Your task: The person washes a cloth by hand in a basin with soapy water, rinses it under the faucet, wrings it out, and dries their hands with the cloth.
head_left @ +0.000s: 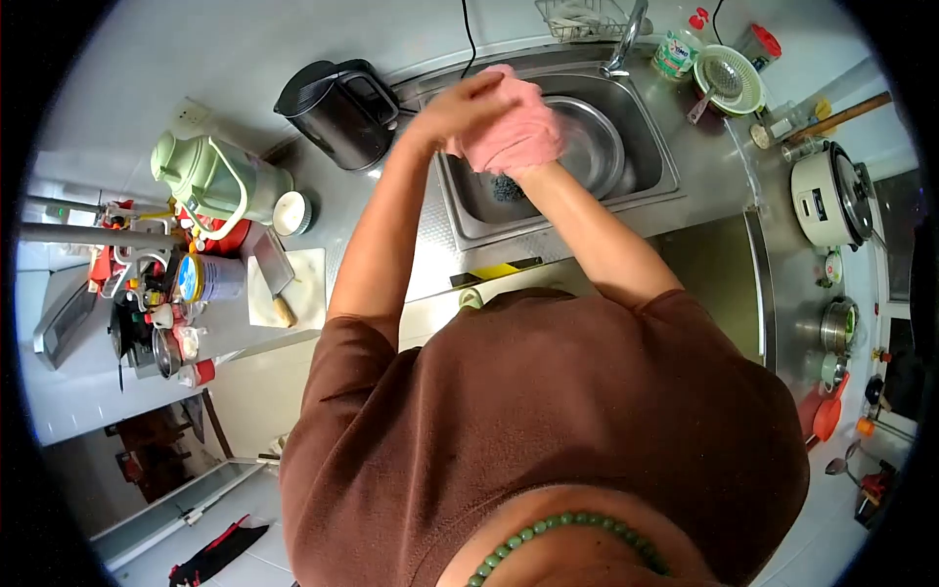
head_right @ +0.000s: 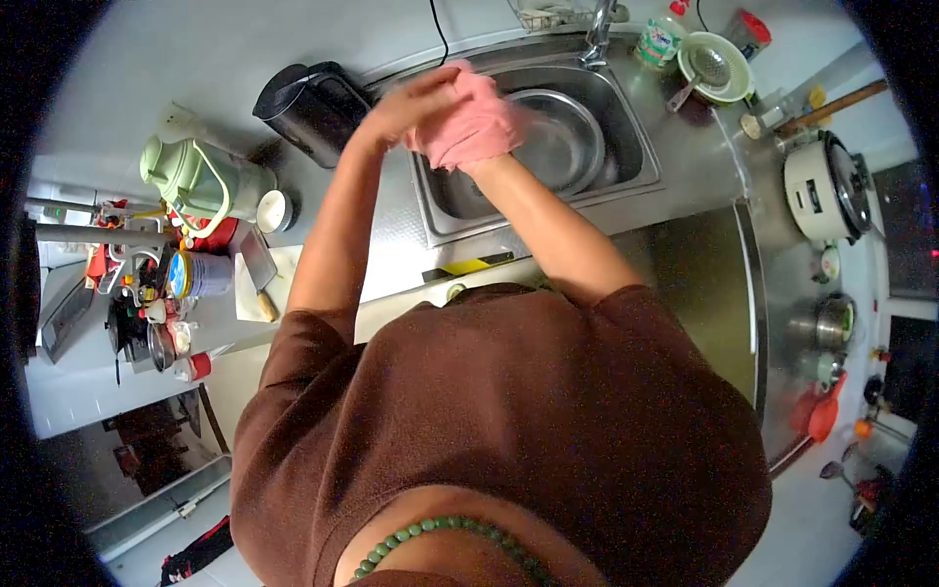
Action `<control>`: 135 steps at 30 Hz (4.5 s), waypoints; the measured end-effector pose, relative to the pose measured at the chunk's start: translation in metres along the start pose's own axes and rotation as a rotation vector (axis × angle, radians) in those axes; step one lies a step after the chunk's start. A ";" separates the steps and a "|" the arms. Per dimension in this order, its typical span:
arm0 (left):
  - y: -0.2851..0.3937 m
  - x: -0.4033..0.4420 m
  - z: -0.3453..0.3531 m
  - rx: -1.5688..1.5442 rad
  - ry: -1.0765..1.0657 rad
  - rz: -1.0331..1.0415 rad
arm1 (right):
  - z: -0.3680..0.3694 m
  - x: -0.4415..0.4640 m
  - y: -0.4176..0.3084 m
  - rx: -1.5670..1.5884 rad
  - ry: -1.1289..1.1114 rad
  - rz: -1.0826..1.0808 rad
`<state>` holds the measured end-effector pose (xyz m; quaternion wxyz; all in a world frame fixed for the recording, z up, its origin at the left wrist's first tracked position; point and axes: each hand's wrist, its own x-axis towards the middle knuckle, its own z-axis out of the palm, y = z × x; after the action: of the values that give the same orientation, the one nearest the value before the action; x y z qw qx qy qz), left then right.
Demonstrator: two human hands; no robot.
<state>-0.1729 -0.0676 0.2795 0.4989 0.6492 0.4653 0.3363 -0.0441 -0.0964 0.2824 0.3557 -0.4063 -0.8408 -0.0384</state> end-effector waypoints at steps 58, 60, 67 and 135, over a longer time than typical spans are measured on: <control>-0.257 -0.221 -0.092 1.029 0.329 -0.362 | 0.320 -0.055 -0.142 -0.030 -0.742 -0.100; -0.246 -0.251 -0.083 1.003 0.362 -0.395 | 0.317 -0.069 -0.169 0.056 -0.741 -0.107; -0.209 -0.335 -0.033 0.792 0.410 -0.453 | 0.253 -0.119 -0.213 0.262 -1.021 -0.371; -0.093 0.180 0.380 0.143 -0.321 0.078 | -0.122 -0.270 0.358 0.107 -0.217 0.776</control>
<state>0.2059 -0.0196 0.0804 0.5058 0.7459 0.3771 0.2134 0.3922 -0.0775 0.1229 0.2736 -0.6760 -0.6586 0.1858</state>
